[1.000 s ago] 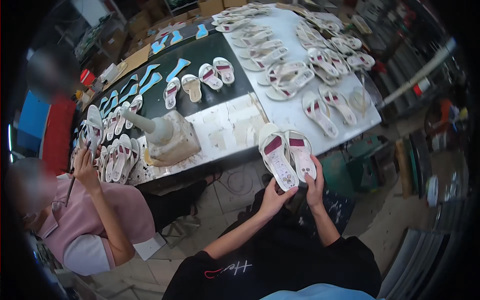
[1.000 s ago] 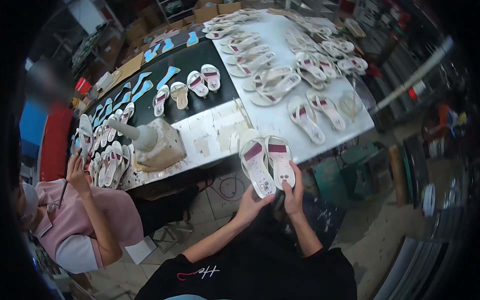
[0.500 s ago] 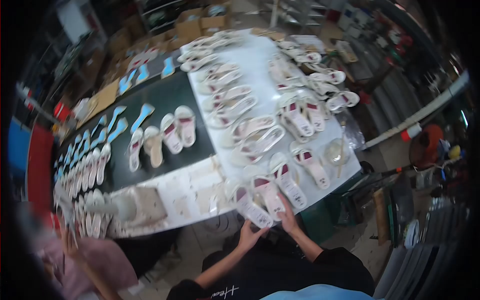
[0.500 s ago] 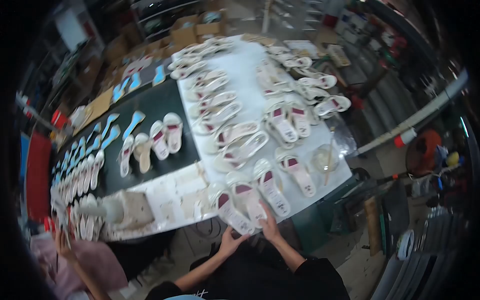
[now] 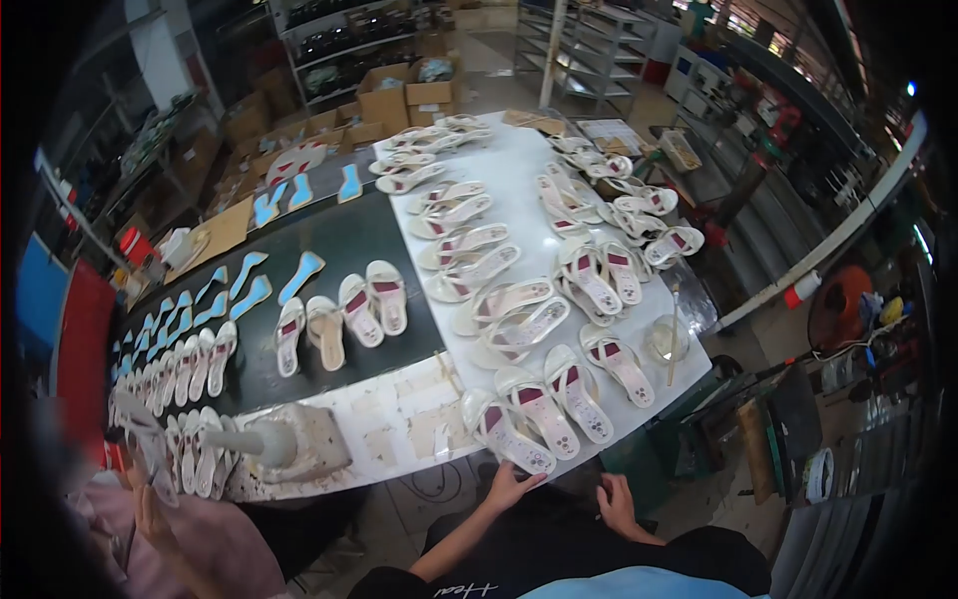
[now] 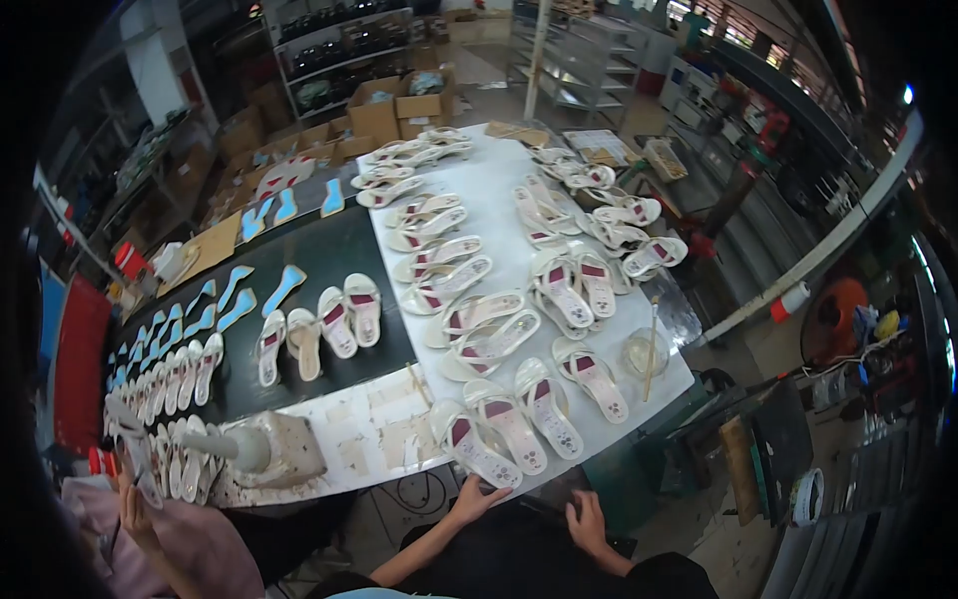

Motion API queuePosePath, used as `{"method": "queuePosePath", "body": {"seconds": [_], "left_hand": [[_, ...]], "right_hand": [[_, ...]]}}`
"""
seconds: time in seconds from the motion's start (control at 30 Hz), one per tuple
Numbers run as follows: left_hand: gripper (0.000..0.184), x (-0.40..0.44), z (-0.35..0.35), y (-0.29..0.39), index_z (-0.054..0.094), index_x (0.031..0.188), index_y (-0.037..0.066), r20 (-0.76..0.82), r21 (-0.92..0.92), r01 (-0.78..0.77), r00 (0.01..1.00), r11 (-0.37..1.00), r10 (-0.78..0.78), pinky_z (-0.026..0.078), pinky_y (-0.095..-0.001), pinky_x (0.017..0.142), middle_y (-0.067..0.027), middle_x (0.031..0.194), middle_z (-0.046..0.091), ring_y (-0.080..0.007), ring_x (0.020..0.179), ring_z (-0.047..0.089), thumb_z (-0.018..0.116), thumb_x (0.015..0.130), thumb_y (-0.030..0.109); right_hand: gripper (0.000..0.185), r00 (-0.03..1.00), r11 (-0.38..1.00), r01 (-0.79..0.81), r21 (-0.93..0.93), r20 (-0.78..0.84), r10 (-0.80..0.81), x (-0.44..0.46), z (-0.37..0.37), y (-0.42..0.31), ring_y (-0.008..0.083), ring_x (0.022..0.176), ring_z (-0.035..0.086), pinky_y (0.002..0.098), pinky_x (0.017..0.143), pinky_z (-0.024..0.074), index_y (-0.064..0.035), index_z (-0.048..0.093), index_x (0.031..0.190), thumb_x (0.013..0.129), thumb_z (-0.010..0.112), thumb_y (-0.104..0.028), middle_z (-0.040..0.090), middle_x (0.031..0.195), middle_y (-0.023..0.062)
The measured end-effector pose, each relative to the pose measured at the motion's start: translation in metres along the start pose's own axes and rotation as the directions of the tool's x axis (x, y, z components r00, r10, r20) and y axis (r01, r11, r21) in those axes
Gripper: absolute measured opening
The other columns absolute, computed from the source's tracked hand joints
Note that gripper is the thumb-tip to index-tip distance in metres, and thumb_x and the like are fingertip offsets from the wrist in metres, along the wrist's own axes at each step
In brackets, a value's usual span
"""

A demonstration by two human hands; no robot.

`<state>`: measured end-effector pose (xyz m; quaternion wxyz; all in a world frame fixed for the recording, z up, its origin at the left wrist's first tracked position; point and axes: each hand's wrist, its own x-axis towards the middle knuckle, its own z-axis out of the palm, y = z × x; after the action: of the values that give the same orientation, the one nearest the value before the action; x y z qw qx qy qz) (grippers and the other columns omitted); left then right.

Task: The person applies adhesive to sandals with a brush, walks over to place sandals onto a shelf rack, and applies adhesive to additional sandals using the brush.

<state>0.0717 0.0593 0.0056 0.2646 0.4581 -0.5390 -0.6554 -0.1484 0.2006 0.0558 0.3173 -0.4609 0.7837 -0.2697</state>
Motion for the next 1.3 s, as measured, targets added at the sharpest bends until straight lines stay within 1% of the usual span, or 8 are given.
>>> {"method": "queuePosePath", "body": {"seconds": [0.07, 0.27, 0.37, 0.5, 0.63, 0.87, 1.03, 1.3], "left_hand": [[0.062, 0.001, -0.005, 0.000, 0.051, 0.116, -0.005, 0.017, 0.043, 0.012, 1.000, 0.999, -0.013, 0.051, -0.0345, 0.082, -0.0173, 0.108, 0.061, -0.0240, 0.097, 0.062, 0.078, 0.075, 0.032], [0.063, 0.001, -0.005, 0.000, 0.048, 0.118, -0.005, 0.074, -0.027, -0.088, 0.993, 0.996, 0.090, 0.051, -0.0350, 0.082, -0.0170, 0.115, 0.057, -0.0249, 0.096, 0.063, 0.078, 0.075, 0.029], [0.063, -0.003, -0.006, 0.013, 0.038, 0.126, -0.004, 0.098, -0.138, -0.087, 0.990, 0.987, 0.101, 0.050, -0.0372, 0.091, -0.0150, 0.120, 0.054, -0.0255, 0.109, 0.058, 0.075, 0.077, 0.008], [0.073, 0.006, 0.000, -0.011, 0.035, 0.131, -0.002, 0.092, -0.211, -0.046, 0.994, 0.976, 0.067, 0.045, -0.0378, 0.096, -0.0145, 0.125, 0.052, -0.0247, 0.113, 0.053, 0.077, 0.074, 0.011], [0.057, 0.000, -0.001, 0.008, 0.052, 0.116, -0.006, 0.051, -0.050, 0.009, 0.999, 0.999, -0.006, 0.047, -0.0342, 0.089, -0.0157, 0.110, 0.062, -0.0231, 0.101, 0.060, 0.079, 0.073, 0.021], [0.049, 0.000, -0.001, 0.009, 0.054, 0.112, -0.004, 0.051, -0.086, 0.035, 0.998, 0.996, -0.031, 0.044, -0.0344, 0.089, -0.0141, 0.111, 0.060, -0.0215, 0.102, 0.058, 0.078, 0.074, 0.017], [0.057, 0.003, 0.003, -0.002, 0.051, 0.119, -0.003, -0.002, -0.120, -0.092, 0.996, 0.989, 0.092, 0.043, -0.0325, 0.092, -0.0140, 0.114, 0.060, -0.0220, 0.105, 0.057, 0.078, 0.074, 0.019], [0.056, -0.006, 0.014, 0.008, 0.050, 0.119, -0.004, -0.091, -0.194, 0.062, 0.993, 0.979, -0.081, 0.044, -0.0356, 0.094, -0.0137, 0.113, 0.059, -0.0228, 0.106, 0.056, 0.078, 0.073, 0.011]], "right_hand": [[0.038, 0.997, 0.996, 0.075, 0.041, 0.022, -0.076, -0.056, 0.041, 0.195, 0.0335, 0.103, 0.053, 0.0396, 0.090, 0.0430, -0.0007, 0.050, 0.119, 0.084, 0.060, -0.011, 0.051, 0.118, 0.0212], [0.035, 0.976, 0.982, 0.177, 0.073, 0.116, -0.184, -0.041, 0.061, 0.143, 0.0316, 0.102, 0.054, 0.0393, 0.088, 0.0436, -0.0013, 0.052, 0.116, 0.084, 0.060, -0.014, 0.052, 0.116, 0.0214], [0.034, 0.972, 0.986, 0.142, 0.091, 0.178, -0.156, -0.088, 0.066, 0.121, 0.0315, 0.102, 0.054, 0.0393, 0.088, 0.0437, -0.0013, 0.052, 0.116, 0.085, 0.059, -0.014, 0.052, 0.115, 0.0214], [0.034, 0.980, 0.981, -0.128, 0.147, 0.169, 0.103, -0.279, 0.098, 0.091, 0.0315, 0.102, 0.054, 0.0393, 0.088, 0.0438, -0.0013, 0.052, 0.115, 0.085, 0.059, -0.014, 0.052, 0.115, 0.0214], [0.034, 0.911, 0.892, -0.409, 0.190, 0.147, 0.387, -0.463, 0.131, 0.042, 0.0314, 0.102, 0.054, 0.0393, 0.088, 0.0439, -0.0013, 0.053, 0.115, 0.085, 0.059, -0.014, 0.053, 0.115, 0.0214], [0.033, 0.849, 0.822, -0.528, 0.215, 0.160, 0.504, -0.543, 0.150, 0.022, 0.0314, 0.102, 0.055, 0.0393, 0.088, 0.0441, -0.0012, 0.053, 0.114, 0.085, 0.059, -0.015, 0.053, 0.114, 0.0214], [0.032, 0.904, 0.882, -0.426, 0.200, 0.123, 0.409, -0.437, 0.120, 0.063, 0.0313, 0.101, 0.055, 0.0394, 0.088, 0.0442, -0.0012, 0.053, 0.114, 0.085, 0.058, -0.015, 0.053, 0.114, 0.0215], [0.032, 0.999, 0.984, -0.044, 0.172, -0.010, 0.047, -0.035, -0.005, 0.148, 0.0313, 0.101, 0.055, 0.0394, 0.087, 0.0444, -0.0011, 0.054, 0.114, 0.085, 0.058, -0.015, 0.054, 0.113, 0.0215]]}}
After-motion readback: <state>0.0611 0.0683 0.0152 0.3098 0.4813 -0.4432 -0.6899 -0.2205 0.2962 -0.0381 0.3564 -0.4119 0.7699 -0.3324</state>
